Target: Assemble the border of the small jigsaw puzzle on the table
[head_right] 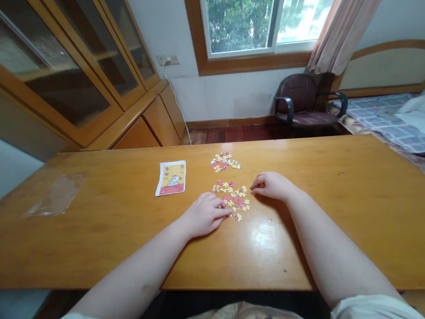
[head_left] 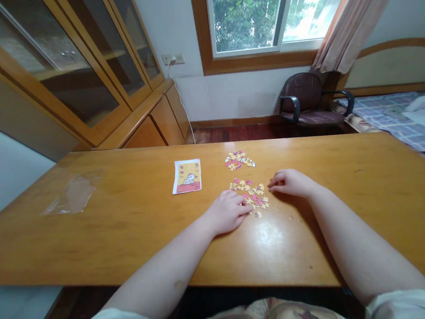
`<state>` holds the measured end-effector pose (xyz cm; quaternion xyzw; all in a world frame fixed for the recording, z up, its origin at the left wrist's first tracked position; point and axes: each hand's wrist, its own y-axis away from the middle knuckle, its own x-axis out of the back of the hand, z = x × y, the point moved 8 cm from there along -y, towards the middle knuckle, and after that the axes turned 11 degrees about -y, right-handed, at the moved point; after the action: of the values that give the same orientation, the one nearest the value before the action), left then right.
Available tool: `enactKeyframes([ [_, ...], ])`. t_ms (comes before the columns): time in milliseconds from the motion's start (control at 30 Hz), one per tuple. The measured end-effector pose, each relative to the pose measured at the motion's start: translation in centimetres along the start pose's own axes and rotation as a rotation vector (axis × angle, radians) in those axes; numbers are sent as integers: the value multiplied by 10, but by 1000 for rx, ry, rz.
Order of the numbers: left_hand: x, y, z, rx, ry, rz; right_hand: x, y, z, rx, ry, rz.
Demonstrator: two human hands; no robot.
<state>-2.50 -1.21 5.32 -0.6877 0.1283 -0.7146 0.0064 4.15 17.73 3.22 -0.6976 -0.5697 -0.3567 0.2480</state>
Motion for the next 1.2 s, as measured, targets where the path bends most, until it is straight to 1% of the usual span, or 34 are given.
enactKeyframes([
  [33, -3, -1, 5, -18, -18, -18, 2, 0, 2, -14, 3, 17],
  [100, -6, -2, 10, -38, -34, -46, 5, 0, 6, -44, 11, 43],
  [167, -7, -1, 8, -53, -22, -62, 5, -1, 9, -69, -4, 42],
  [233, -5, 2, 2, -59, 4, -79, 1, -2, 11, -89, -34, 20],
  [267, -4, 4, -2, -54, 22, -91, -1, -2, 11, -94, -47, 3],
  [400, -6, 16, -22, -21, 127, -205, -8, -1, 6, -83, -83, -70],
  [467, -8, 23, -36, 38, 164, -256, -9, 0, 5, -83, -94, -89],
  [567, -11, 34, -63, 173, 179, -332, -9, 0, 4, -73, -98, -99],
  [633, -7, 39, -78, 272, 168, -324, -9, -1, 1, -47, -91, -95],
  [700, 1, 39, -80, 282, 183, -270, -8, -2, -1, -25, -74, -88],
  [767, 7, 34, -69, 215, 248, -224, -8, -2, -3, -15, -63, -77],
  [833, 3, 30, -51, 119, 334, -256, -6, -2, -3, -26, -64, -64],
  [867, 1, 28, -45, 99, 354, -271, -6, -2, -1, -37, -66, -59],
  [933, -6, 26, -41, 104, 368, -294, -7, -2, 2, -61, -67, -59],
  [1033, -12, 28, -51, 160, 373, -302, -9, -2, 7, -69, -75, -81],
  [1200, -20, 37, -89, 351, 350, -278, -12, -3, 4, -30, -80, -106],
])
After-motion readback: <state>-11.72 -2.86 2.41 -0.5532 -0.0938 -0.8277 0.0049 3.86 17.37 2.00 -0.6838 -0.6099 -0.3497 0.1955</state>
